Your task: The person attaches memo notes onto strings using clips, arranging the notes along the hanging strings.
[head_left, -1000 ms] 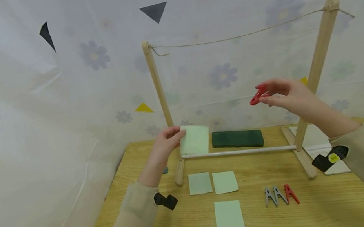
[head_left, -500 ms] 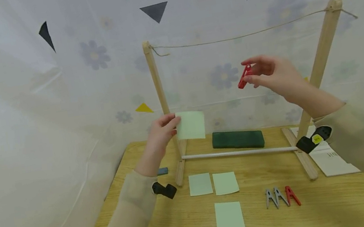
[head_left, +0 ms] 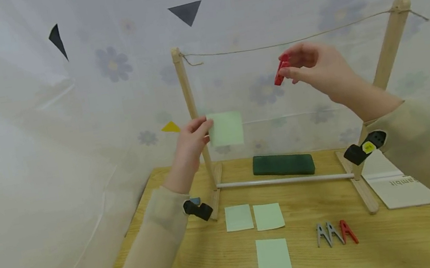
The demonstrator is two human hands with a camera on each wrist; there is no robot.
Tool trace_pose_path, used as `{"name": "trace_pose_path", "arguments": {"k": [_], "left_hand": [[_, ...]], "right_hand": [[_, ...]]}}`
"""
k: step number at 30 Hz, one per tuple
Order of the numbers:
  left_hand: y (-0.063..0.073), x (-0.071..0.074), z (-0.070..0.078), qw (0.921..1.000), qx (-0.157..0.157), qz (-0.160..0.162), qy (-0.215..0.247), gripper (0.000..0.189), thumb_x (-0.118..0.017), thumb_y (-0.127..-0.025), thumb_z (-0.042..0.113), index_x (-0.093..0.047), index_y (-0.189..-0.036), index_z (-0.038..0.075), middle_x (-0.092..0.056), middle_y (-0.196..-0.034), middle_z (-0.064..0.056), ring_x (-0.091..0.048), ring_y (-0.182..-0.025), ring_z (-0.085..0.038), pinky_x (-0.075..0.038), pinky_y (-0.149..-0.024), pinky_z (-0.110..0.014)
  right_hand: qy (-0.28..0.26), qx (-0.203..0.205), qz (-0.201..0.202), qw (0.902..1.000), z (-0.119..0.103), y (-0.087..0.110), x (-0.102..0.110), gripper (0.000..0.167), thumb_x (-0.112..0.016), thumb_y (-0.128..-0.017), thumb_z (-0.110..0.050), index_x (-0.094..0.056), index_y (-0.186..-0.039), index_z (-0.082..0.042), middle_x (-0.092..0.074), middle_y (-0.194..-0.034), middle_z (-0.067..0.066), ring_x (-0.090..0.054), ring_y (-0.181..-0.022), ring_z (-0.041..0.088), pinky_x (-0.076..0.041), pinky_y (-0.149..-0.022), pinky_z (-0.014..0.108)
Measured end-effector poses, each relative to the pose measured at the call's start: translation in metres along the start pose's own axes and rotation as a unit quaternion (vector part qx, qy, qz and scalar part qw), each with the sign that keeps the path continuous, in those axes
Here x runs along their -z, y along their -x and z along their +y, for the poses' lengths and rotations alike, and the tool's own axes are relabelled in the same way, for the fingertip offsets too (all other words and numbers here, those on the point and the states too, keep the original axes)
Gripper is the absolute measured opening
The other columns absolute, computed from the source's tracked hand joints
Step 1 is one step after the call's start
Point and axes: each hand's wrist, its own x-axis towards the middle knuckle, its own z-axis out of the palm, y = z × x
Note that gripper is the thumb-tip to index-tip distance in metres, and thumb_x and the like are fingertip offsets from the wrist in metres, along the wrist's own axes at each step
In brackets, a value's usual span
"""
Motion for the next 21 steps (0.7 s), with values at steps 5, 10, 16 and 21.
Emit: {"name": "trace_pose_path", "arguments": {"k": [5, 10, 16, 21], "left_hand": [[-0.002, -0.003, 0.009, 0.9996, -0.024, -0.001, 0.012, 0.036, -0.059, -0.1, 0.017, -0.058, -0.131, -0.001, -0.059, -0.109, -0.002, -0.055, -0.089, -0.014, -0.046, -0.086, -0.027], [-0.004, -0.006, 0.019, 0.9989, -0.039, -0.006, 0.025, 0.032, -0.059, -0.1, 0.015, -0.059, -0.127, -0.002, -0.06, -0.102, 0.002, -0.055, -0.085, -0.011, -0.047, -0.081, -0.025], [-0.009, -0.008, 0.029, 0.9977, -0.054, 0.009, 0.039, 0.031, -0.059, -0.1, 0.013, -0.06, -0.126, -0.004, -0.061, -0.097, 0.003, -0.055, -0.081, -0.01, -0.047, -0.076, -0.022], [-0.016, -0.013, 0.034, 0.9973, -0.048, 0.023, 0.051, 0.036, -0.06, -0.099, 0.014, -0.059, -0.131, -0.003, -0.06, -0.099, 0.002, -0.056, -0.08, -0.01, -0.047, -0.076, -0.021]], "right_hand": [[0.021, 0.016, -0.002, 0.9997, -0.015, -0.009, -0.001, 0.047, -0.071, -0.091, -0.034, -0.059, -0.13, -0.01, -0.067, -0.103, -0.012, -0.063, -0.087, 0.011, -0.049, -0.075, 0.016], [0.031, 0.034, -0.007, 0.9989, -0.026, -0.019, -0.005, 0.041, -0.071, -0.092, -0.033, -0.06, -0.126, -0.013, -0.067, -0.103, -0.011, -0.062, -0.091, 0.01, -0.048, -0.075, 0.018], [0.019, 0.034, -0.015, 0.9991, -0.035, -0.034, -0.009, 0.042, -0.071, -0.092, -0.033, -0.061, -0.127, -0.014, -0.067, -0.107, -0.007, -0.061, -0.095, 0.012, -0.049, -0.076, 0.018], [-0.01, 0.02, -0.013, 0.9997, -0.038, -0.043, -0.009, 0.042, -0.07, -0.093, -0.03, -0.06, -0.129, -0.012, -0.068, -0.108, -0.004, -0.06, -0.093, 0.013, -0.049, -0.078, 0.017]]}}
